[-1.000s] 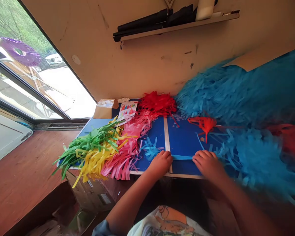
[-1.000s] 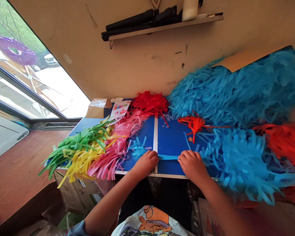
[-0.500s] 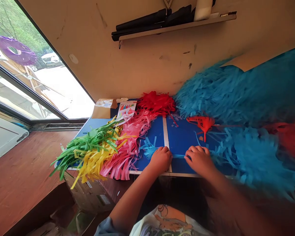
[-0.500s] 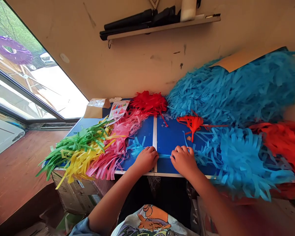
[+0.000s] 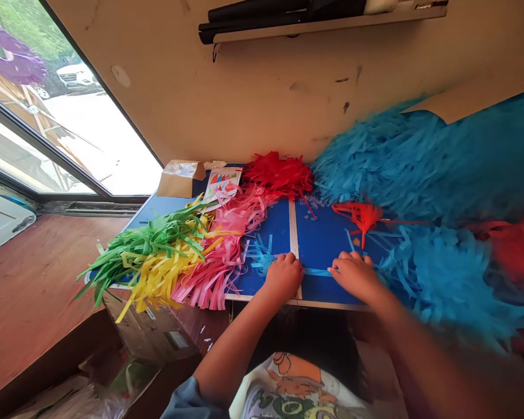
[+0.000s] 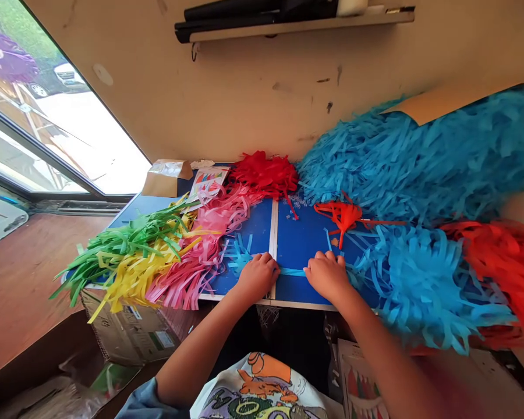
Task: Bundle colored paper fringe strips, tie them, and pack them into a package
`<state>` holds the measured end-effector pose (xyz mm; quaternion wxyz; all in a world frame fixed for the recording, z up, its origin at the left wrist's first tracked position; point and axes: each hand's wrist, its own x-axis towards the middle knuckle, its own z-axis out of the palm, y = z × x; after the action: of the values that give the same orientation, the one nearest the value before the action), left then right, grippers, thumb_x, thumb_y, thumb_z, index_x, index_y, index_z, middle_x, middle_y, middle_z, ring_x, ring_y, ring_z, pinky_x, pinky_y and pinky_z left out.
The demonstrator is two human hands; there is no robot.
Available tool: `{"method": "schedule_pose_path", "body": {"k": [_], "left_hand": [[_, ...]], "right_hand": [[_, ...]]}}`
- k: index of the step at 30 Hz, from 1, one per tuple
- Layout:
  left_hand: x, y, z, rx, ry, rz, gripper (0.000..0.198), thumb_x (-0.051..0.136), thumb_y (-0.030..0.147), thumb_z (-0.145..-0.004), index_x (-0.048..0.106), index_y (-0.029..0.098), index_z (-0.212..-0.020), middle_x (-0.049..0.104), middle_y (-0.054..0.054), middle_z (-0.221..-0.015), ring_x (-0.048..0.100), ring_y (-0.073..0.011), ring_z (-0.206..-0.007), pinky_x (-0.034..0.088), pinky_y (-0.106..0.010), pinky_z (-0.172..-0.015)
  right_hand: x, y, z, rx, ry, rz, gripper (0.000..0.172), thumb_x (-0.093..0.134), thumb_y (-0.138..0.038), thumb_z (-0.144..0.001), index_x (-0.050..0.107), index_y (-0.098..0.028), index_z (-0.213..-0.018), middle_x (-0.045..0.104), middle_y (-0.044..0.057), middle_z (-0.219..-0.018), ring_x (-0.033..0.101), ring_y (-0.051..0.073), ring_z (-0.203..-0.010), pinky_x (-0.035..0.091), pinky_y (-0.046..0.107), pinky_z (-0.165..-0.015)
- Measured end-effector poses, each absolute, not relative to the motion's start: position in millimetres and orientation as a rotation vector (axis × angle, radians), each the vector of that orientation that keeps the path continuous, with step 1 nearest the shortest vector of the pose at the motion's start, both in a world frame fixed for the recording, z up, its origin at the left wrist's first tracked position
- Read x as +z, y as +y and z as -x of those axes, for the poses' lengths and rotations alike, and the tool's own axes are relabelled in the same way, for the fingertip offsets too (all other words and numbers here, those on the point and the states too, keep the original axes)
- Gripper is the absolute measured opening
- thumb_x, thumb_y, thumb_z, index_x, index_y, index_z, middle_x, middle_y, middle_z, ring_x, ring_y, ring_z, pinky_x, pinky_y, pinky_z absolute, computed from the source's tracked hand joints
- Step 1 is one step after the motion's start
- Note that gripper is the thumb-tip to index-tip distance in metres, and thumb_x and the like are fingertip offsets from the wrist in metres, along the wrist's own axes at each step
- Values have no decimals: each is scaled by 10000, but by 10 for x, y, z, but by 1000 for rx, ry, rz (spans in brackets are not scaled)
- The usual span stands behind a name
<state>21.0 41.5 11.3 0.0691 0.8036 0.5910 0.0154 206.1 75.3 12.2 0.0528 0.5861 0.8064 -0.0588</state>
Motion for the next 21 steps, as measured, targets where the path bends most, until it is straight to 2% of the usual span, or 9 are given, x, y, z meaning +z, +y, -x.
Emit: {"method": "schedule_pose_path", "body": {"k": [6, 9, 13, 18, 21], "left_hand": [[113, 501, -251, -34, 1761, -2432, 247, 396, 230, -893, 620, 134, -935, 576, -106, -923, 580, -237, -869, 480, -352, -720], [101, 493, -333, -69, 1812, -2436, 213, 420, 180, -867, 596, 100, -957, 561, -133, -940, 573, -257, -882, 486, -352, -690], [102, 445, -403, -74, 1917, -2417, 230, 402, 89, -844, 527, 99, -1037, 531, -156, -1017, 567, -256, -874, 497, -334, -636], [120, 376, -345, -50, 1989, -2378, 249, 446, 10, -792, 517, 121, -1004, 541, -129, -1042, 571, -224, -902, 507, -301, -691], [189, 356, -222, -17, 2057, -2344, 288, 433, -17, -783, 521, 128, -1015, 538, -138, -1101, 569, -232, -954, 515, -305, -708]], "right_hand": [[132, 683, -2032, -78, 2443, -1797, 271, 435, -312, -859, 668, -204, -772, 600, 79, -895, 500, 250, -891, 307, 389, -734], [138, 601, -2003, 84, 2407, -1910, 224, 440, -209, -830, 658, -164, -844, 596, 126, -903, 491, 287, -905, 284, 428, -757], [142, 538, -2012, 269, 2356, -2037, 272, 413, -79, -775, 625, -123, -939, 593, 163, -910, 486, 302, -895, 257, 449, -771], [152, 556, -2029, 313, 2368, -2055, 236, 437, -96, -748, 617, -133, -895, 594, 149, -899, 483, 303, -882, 259, 442, -761], [158, 570, -2020, 305, 2369, -2056, 238, 431, -86, -748, 612, -132, -895, 593, 147, -897, 485, 302, -886, 259, 441, -762]]}}
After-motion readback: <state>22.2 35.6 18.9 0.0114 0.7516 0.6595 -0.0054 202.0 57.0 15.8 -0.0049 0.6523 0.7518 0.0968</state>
